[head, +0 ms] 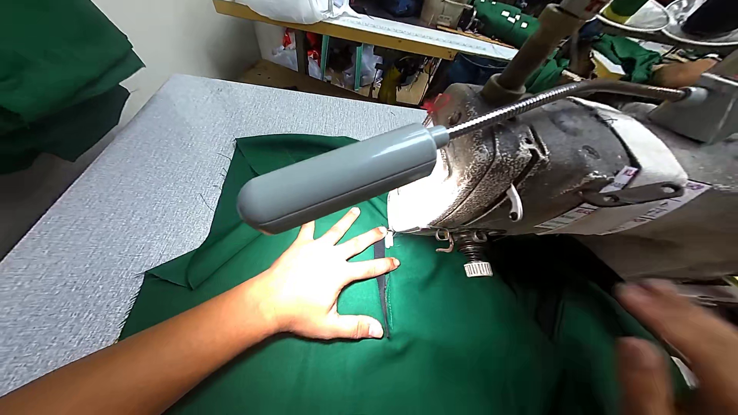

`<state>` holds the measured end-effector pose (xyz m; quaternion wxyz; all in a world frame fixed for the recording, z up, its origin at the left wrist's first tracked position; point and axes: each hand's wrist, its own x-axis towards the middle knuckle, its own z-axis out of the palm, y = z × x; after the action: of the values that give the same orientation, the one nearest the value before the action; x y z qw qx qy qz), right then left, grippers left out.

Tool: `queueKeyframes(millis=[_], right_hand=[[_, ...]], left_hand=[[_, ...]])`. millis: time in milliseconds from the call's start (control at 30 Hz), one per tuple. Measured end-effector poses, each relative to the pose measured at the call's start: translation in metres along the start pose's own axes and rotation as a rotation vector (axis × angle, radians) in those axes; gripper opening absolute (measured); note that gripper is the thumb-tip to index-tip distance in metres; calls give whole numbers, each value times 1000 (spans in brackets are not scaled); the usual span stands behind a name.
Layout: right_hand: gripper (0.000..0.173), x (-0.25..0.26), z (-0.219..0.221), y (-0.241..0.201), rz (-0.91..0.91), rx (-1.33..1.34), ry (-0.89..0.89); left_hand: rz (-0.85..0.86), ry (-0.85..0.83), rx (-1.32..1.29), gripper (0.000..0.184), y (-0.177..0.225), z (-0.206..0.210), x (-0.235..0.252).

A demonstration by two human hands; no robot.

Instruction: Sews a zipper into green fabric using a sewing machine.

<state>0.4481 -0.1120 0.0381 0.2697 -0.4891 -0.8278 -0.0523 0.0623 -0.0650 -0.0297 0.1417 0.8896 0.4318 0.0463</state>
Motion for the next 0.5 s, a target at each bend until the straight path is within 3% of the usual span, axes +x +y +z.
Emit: queueKeyframes(millis=[100,200,333,500], right_hand=[[41,19,54,-76,-154,227,-226],[47,14,106,-86,-258,183,-260],[45,9,106,-77,-245,130,-252],[27,43,109,-103,-40,196,-154]], left_hand=[[-8,-19,20,83,1,-2,0],[-9,-12,26,86,3,-2,-1],[-7,8,20,86,2,-1,-2],[-1,18,39,85,1,1,-1]])
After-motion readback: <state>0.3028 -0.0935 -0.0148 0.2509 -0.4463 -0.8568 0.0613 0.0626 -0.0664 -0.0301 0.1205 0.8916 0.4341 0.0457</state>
